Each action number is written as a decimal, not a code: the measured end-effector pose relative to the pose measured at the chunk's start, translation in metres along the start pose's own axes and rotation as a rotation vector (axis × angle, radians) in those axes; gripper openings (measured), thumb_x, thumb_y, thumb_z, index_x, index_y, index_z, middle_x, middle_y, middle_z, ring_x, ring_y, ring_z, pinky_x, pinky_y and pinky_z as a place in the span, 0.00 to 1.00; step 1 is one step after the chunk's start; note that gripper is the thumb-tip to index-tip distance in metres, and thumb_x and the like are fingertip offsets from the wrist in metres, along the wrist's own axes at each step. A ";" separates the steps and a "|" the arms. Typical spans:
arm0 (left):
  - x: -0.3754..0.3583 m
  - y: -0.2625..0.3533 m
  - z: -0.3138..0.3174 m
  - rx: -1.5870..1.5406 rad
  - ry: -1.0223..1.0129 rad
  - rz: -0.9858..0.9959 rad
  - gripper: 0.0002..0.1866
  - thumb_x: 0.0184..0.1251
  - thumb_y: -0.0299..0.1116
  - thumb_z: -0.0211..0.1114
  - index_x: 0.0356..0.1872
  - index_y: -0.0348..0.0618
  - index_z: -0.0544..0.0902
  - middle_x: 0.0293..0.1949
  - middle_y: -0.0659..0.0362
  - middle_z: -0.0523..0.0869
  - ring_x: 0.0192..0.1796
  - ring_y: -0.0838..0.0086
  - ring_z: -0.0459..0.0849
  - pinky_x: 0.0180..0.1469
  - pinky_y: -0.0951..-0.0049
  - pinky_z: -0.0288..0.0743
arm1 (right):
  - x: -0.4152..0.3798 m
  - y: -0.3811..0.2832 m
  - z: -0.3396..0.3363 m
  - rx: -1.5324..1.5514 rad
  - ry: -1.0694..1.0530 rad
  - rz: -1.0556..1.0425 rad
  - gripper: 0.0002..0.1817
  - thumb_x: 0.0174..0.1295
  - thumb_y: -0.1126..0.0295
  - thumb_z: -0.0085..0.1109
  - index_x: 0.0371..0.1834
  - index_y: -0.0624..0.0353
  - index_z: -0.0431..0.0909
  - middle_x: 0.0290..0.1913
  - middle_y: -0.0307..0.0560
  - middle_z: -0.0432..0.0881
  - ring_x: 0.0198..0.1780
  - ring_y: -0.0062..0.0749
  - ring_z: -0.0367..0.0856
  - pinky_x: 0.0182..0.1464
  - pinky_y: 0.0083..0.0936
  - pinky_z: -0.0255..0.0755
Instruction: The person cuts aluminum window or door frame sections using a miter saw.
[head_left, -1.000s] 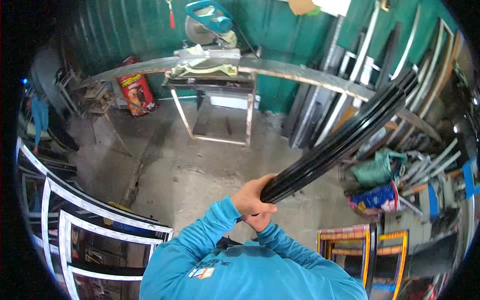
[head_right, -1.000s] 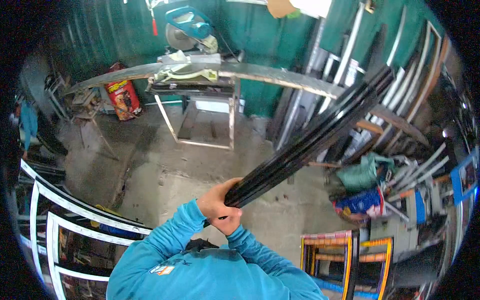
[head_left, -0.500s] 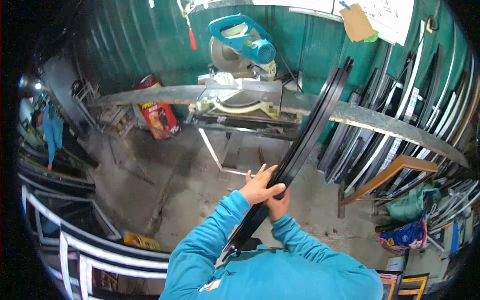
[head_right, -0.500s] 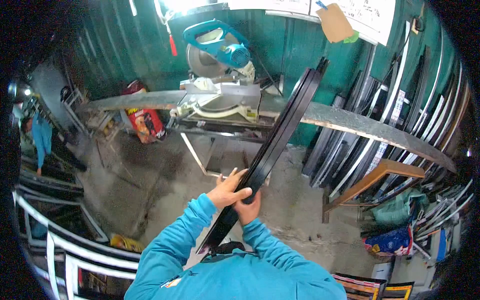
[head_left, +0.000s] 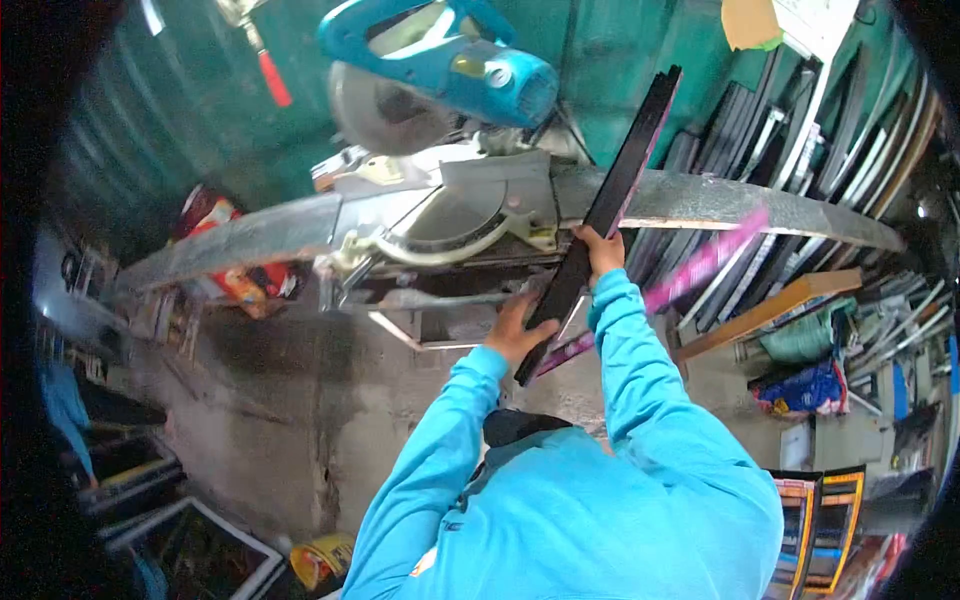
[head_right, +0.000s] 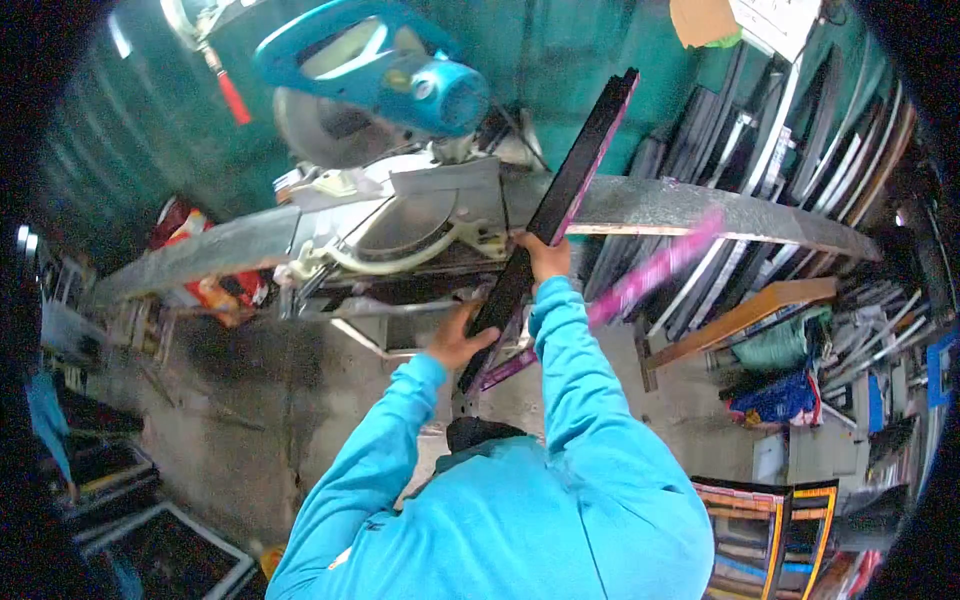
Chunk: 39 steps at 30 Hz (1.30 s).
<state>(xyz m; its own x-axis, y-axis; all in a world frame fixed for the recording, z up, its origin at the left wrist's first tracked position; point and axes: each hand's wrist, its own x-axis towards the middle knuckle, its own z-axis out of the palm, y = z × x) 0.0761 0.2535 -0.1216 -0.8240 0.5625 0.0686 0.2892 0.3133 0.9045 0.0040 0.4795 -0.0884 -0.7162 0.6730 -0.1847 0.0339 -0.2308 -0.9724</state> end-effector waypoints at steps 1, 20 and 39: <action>-0.001 -0.025 0.003 0.005 -0.023 -0.116 0.40 0.61 0.50 0.70 0.68 0.37 0.69 0.68 0.41 0.70 0.70 0.51 0.69 0.69 0.60 0.64 | -0.004 -0.008 -0.008 0.154 -0.082 -0.111 0.30 0.43 0.73 0.74 0.52 0.69 0.74 0.41 0.50 0.83 0.41 0.37 0.83 0.44 0.33 0.78; -0.132 -0.284 -0.136 0.012 -0.245 -0.840 0.30 0.67 0.50 0.67 0.62 0.38 0.77 0.54 0.53 0.84 0.56 0.65 0.82 0.58 0.66 0.75 | 0.017 -0.050 -0.053 -0.823 0.058 0.008 0.59 0.36 0.45 0.81 0.69 0.67 0.62 0.64 0.66 0.75 0.66 0.52 0.74 0.69 0.32 0.66; -0.167 -0.345 -0.182 0.398 -0.772 -0.494 0.23 0.67 0.51 0.63 0.45 0.38 0.85 0.37 0.54 0.87 0.37 0.64 0.83 0.40 0.57 0.76 | -0.427 0.344 -0.311 -1.412 -0.016 0.699 0.21 0.66 0.53 0.57 0.57 0.52 0.78 0.47 0.55 0.84 0.39 0.48 0.84 0.41 0.43 0.79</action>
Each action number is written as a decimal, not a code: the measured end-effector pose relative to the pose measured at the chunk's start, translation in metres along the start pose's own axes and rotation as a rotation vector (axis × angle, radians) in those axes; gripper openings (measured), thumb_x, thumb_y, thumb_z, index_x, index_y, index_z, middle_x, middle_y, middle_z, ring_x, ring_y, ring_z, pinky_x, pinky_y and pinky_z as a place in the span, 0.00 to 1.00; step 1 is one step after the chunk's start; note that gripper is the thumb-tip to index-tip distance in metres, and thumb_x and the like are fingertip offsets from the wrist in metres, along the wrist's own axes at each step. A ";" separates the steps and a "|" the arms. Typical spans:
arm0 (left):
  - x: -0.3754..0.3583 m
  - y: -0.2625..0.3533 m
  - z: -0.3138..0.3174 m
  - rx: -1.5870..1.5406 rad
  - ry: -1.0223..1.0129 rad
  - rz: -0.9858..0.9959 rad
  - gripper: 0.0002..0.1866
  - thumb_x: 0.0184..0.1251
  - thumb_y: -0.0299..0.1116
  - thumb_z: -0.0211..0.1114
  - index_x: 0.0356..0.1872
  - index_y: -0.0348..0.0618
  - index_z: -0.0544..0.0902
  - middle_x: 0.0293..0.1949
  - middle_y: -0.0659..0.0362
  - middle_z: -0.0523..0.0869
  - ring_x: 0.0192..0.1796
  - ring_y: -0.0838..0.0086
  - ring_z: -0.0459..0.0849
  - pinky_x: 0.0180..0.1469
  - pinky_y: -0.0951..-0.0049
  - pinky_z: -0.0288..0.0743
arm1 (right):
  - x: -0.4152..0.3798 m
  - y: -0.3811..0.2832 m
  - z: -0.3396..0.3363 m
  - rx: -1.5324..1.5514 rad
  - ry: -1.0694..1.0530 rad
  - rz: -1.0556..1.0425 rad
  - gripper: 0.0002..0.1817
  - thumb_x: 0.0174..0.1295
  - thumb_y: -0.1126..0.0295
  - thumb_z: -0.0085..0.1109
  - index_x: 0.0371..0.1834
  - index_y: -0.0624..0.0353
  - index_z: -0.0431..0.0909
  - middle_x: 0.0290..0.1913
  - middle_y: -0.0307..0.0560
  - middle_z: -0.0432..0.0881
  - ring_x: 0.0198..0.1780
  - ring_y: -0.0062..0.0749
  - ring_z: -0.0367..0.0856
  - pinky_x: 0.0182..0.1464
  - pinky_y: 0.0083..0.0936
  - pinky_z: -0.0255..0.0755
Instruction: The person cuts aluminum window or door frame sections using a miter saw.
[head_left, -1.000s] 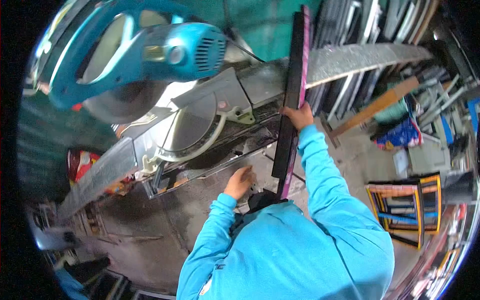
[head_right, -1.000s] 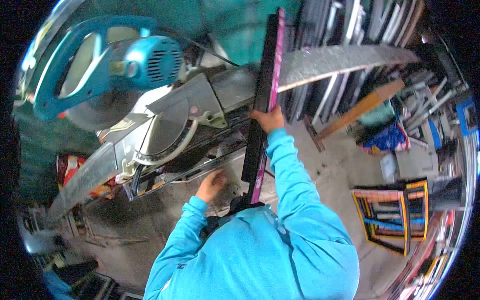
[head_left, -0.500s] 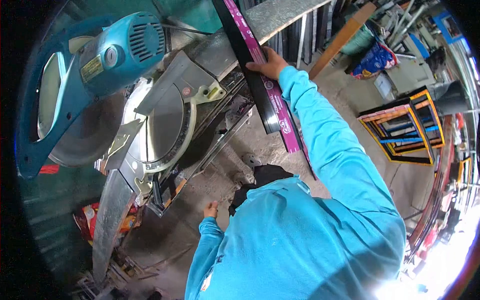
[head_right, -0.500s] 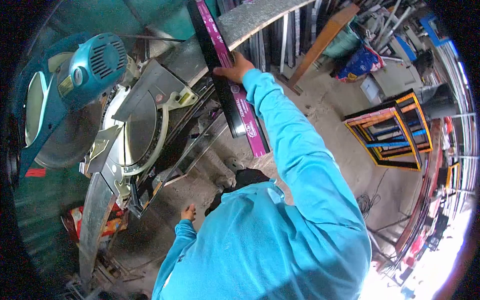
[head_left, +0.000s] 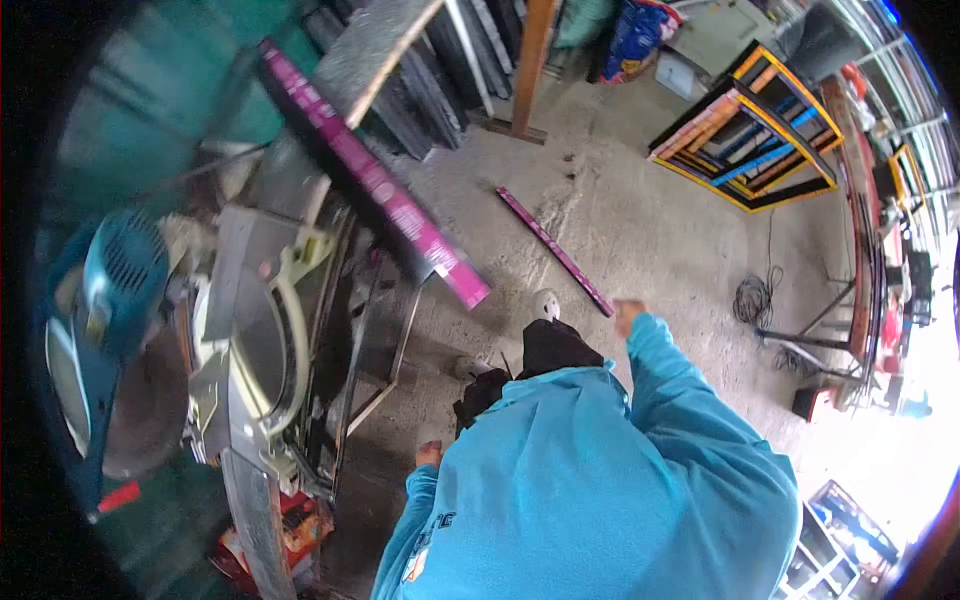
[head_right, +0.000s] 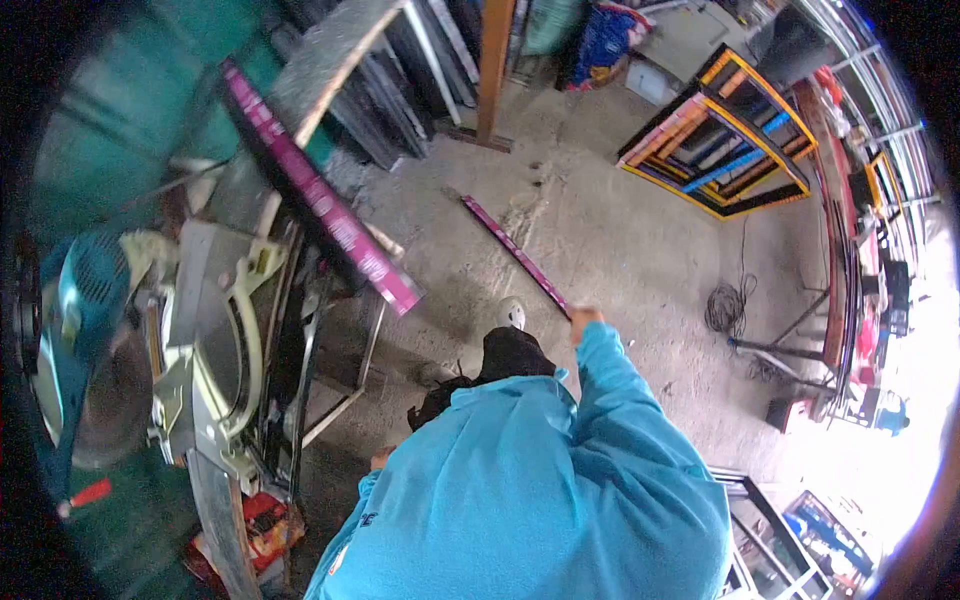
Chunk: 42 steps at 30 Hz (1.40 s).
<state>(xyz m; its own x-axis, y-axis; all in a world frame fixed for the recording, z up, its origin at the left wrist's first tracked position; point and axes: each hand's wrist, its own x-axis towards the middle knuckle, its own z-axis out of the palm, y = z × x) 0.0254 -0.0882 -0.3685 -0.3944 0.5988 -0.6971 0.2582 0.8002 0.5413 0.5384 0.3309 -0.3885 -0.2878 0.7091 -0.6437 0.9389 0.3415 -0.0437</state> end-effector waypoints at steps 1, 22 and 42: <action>0.010 0.012 0.000 0.013 -0.008 0.110 0.23 0.67 0.51 0.63 0.43 0.38 0.85 0.37 0.53 0.87 0.37 0.64 0.83 0.41 0.57 0.76 | -0.033 -0.011 -0.008 0.745 -0.040 0.456 0.21 0.64 0.55 0.59 0.55 0.56 0.79 0.42 0.54 0.84 0.35 0.46 0.84 0.36 0.43 0.78; 0.074 0.277 0.156 0.259 -0.194 -0.717 0.21 0.70 0.38 0.61 0.60 0.36 0.78 0.50 0.49 0.86 0.52 0.63 0.84 0.56 0.65 0.76 | 0.378 0.090 0.240 0.747 -0.489 0.473 0.33 0.59 0.48 0.60 0.69 0.40 0.72 0.72 0.57 0.67 0.71 0.56 0.67 0.70 0.46 0.64; 0.037 0.202 0.126 0.314 -0.107 -0.506 0.20 0.70 0.42 0.61 0.54 0.36 0.81 0.48 0.47 0.87 0.54 0.59 0.84 0.57 0.63 0.75 | 0.334 0.066 0.232 0.492 0.035 0.040 0.34 0.56 0.80 0.50 0.67 0.36 0.70 0.56 0.62 0.78 0.49 0.65 0.80 0.51 0.52 0.76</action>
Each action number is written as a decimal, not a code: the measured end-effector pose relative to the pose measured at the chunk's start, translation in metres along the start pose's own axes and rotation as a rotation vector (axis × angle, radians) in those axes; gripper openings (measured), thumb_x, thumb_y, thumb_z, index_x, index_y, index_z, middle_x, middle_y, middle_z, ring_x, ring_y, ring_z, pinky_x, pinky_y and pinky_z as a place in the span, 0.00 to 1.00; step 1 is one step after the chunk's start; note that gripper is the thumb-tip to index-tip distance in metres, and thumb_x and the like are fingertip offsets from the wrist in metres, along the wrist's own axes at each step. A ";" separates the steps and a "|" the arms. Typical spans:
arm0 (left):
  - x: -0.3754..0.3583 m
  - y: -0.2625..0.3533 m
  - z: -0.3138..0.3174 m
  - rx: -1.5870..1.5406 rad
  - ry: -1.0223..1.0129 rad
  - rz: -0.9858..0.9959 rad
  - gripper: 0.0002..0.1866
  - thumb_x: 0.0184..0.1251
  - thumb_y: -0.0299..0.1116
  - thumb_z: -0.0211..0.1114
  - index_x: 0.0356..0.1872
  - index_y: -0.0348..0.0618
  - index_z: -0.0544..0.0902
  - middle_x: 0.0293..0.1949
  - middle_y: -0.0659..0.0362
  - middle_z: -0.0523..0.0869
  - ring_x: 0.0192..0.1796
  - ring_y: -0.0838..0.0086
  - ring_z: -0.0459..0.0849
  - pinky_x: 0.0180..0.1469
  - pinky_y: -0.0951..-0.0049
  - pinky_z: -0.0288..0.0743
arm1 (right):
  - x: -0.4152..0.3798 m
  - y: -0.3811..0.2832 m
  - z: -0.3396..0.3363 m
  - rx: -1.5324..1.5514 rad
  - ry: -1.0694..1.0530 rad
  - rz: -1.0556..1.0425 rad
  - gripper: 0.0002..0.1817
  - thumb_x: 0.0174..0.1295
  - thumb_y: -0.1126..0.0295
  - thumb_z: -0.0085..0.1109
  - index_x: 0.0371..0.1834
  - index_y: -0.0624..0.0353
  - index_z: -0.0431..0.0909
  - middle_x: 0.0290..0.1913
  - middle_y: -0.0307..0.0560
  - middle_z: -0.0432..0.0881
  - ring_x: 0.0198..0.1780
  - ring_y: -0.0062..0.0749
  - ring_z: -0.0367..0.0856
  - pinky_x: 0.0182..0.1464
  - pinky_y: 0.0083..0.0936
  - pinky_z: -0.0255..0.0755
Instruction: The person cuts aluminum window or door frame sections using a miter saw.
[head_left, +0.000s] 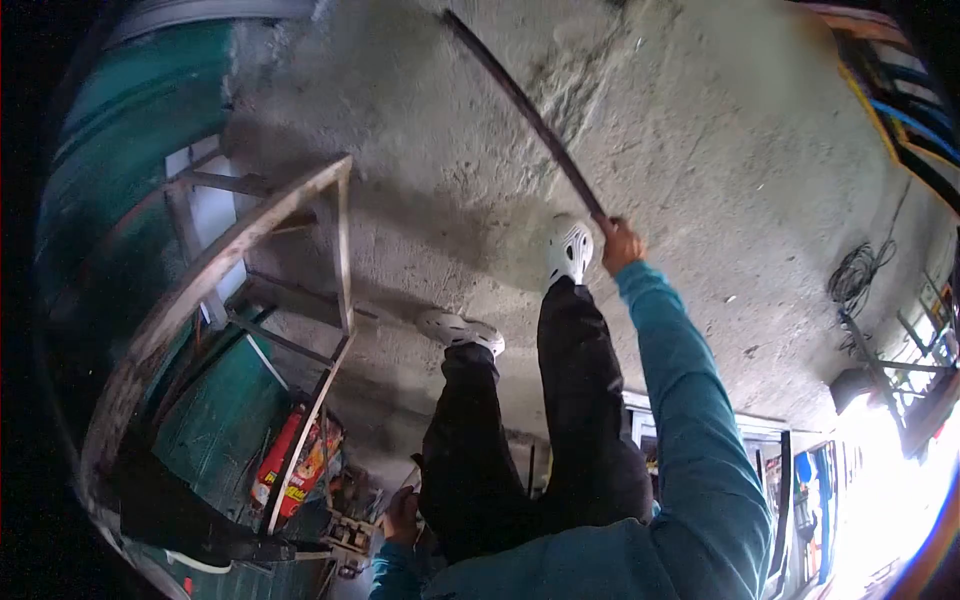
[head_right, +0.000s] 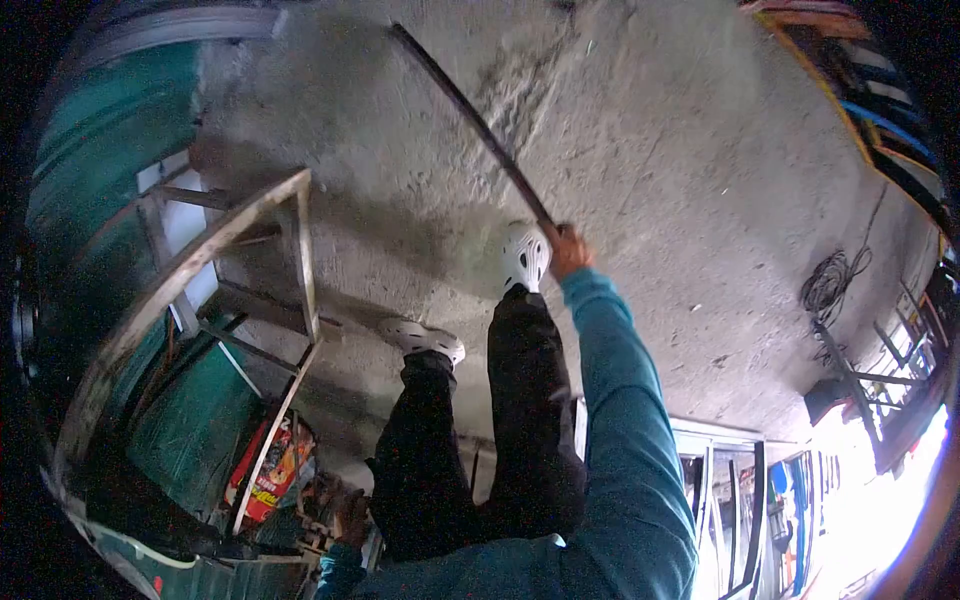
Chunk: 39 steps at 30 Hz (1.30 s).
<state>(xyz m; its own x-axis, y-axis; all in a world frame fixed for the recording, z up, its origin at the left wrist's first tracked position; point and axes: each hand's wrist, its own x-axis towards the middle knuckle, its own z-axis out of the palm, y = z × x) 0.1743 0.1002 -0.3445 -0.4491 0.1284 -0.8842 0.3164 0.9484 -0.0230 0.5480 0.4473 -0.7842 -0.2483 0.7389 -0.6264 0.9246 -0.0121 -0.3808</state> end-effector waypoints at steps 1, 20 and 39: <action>-0.005 0.004 -0.003 -0.021 0.010 -0.059 0.21 0.70 0.42 0.61 0.54 0.36 0.81 0.47 0.47 0.87 0.54 0.59 0.84 0.57 0.63 0.75 | -0.012 -0.007 -0.008 0.073 0.024 -0.029 0.37 0.56 0.79 0.52 0.71 0.36 0.64 0.56 0.62 0.78 0.48 0.66 0.81 0.48 0.54 0.76; -0.018 -0.201 -0.094 -0.275 0.177 0.415 0.28 0.69 0.52 0.60 0.59 0.40 0.80 0.51 0.44 0.86 0.56 0.53 0.84 0.60 0.60 0.74 | -0.385 -0.275 -0.231 0.408 1.053 -0.376 0.33 0.57 0.69 0.67 0.65 0.70 0.67 0.55 0.61 0.78 0.51 0.48 0.79 0.56 0.38 0.73; -0.208 -0.245 -0.262 -1.071 0.408 1.579 0.43 0.71 0.38 0.63 0.78 0.42 0.46 0.69 0.50 0.67 0.71 0.59 0.68 0.71 0.57 0.62 | -0.553 -0.600 -0.042 0.277 0.372 -1.449 0.25 0.55 0.80 0.62 0.58 0.59 0.73 0.40 0.56 0.81 0.39 0.53 0.80 0.44 0.40 0.76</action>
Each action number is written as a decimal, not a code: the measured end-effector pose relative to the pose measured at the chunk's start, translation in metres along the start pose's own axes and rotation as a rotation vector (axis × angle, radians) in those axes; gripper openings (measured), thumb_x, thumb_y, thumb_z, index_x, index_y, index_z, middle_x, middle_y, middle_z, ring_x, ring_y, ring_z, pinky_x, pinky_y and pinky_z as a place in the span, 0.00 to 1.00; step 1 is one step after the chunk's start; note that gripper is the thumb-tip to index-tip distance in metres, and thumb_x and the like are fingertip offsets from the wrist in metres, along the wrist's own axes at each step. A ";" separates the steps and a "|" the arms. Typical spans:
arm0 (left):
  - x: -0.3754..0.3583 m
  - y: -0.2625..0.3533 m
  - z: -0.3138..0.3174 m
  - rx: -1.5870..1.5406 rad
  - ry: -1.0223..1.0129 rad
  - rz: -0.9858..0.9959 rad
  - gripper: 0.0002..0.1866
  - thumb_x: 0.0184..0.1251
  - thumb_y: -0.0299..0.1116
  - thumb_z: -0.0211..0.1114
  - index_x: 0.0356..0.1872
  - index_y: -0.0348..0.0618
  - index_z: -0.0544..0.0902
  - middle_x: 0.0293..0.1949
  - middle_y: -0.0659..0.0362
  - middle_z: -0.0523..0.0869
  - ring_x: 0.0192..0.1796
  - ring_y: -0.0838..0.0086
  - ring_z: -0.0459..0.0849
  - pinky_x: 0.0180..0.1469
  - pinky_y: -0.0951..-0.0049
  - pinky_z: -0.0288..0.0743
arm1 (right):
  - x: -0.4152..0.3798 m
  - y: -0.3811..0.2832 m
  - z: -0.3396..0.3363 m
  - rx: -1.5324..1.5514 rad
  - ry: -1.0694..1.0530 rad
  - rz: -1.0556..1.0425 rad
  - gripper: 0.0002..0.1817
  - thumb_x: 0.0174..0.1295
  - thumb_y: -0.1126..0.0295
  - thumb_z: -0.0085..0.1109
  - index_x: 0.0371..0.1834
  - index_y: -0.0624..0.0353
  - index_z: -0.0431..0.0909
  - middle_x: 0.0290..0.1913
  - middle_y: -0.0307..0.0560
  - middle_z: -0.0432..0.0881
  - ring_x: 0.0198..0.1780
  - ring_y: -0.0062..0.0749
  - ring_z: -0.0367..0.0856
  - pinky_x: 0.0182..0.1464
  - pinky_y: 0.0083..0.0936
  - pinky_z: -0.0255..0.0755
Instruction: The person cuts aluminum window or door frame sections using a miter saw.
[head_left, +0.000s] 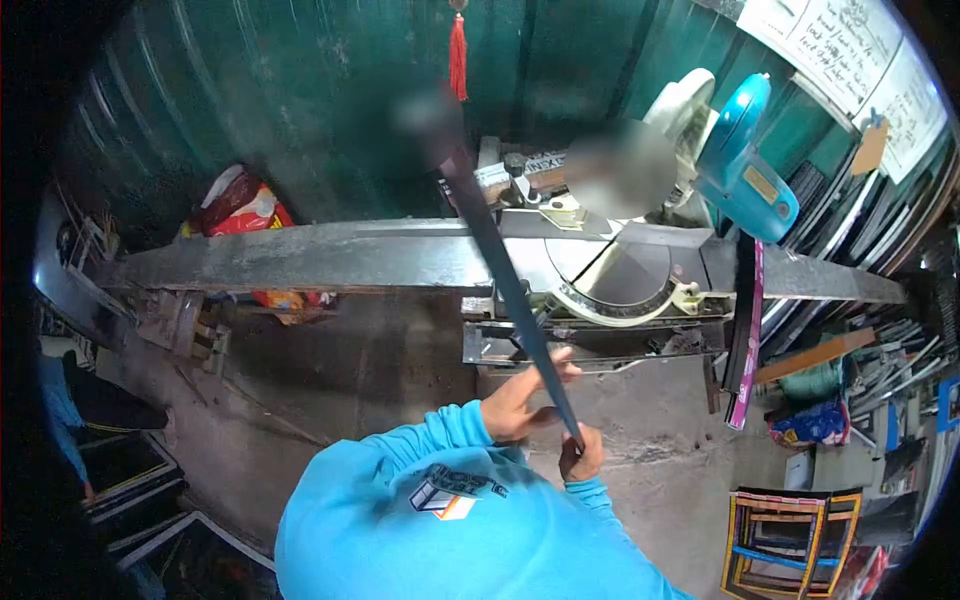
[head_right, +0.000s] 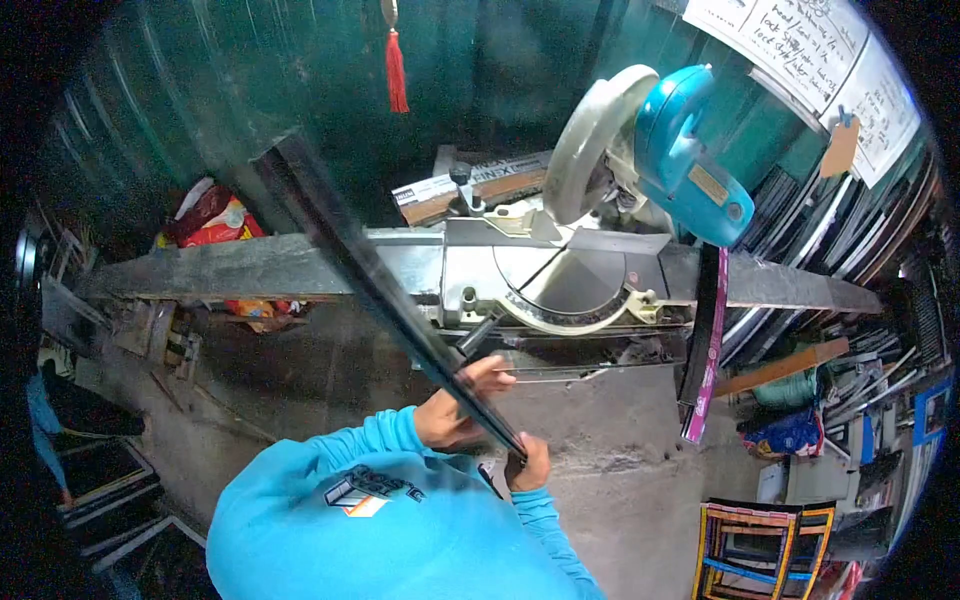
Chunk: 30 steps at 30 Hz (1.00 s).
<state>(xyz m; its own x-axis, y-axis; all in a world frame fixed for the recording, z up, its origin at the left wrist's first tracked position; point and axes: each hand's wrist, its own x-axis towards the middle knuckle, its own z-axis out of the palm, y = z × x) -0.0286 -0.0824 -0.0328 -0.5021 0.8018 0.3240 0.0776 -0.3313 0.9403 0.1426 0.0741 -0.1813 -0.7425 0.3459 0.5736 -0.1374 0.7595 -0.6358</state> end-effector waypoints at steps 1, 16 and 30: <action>-0.005 0.004 0.000 -0.155 0.116 0.007 0.42 0.71 0.35 0.62 0.77 0.40 0.45 0.65 0.50 0.71 0.68 0.62 0.71 0.69 0.58 0.64 | 0.015 -0.012 0.011 0.039 -0.036 -0.020 0.26 0.57 0.80 0.62 0.60 0.59 0.71 0.41 0.57 0.80 0.39 0.53 0.79 0.43 0.39 0.75; -0.078 0.165 -0.249 0.929 0.627 0.117 0.37 0.67 0.61 0.57 0.56 0.30 0.78 0.28 0.58 0.77 0.28 0.74 0.75 0.31 0.71 0.69 | 0.151 -0.125 0.110 0.120 0.002 0.264 0.31 0.56 0.71 0.71 0.64 0.62 0.73 0.46 0.53 0.83 0.41 0.35 0.84 0.45 0.29 0.79; 0.051 0.019 -0.312 1.555 -0.285 0.095 0.32 0.62 0.44 0.67 0.63 0.35 0.71 0.42 0.50 0.80 0.41 0.56 0.85 0.39 0.57 0.80 | 0.150 -0.178 0.116 -0.198 0.509 0.511 0.21 0.58 0.77 0.65 0.57 0.60 0.80 0.39 0.47 0.86 0.38 0.27 0.85 0.42 0.23 0.79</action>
<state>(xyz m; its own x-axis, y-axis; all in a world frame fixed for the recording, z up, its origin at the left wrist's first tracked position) -0.3213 -0.2028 -0.0313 -0.2862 0.9313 0.2252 0.9578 0.2841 0.0425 -0.0204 -0.0733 -0.0417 -0.2807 0.8578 0.4306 0.2994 0.5045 -0.8098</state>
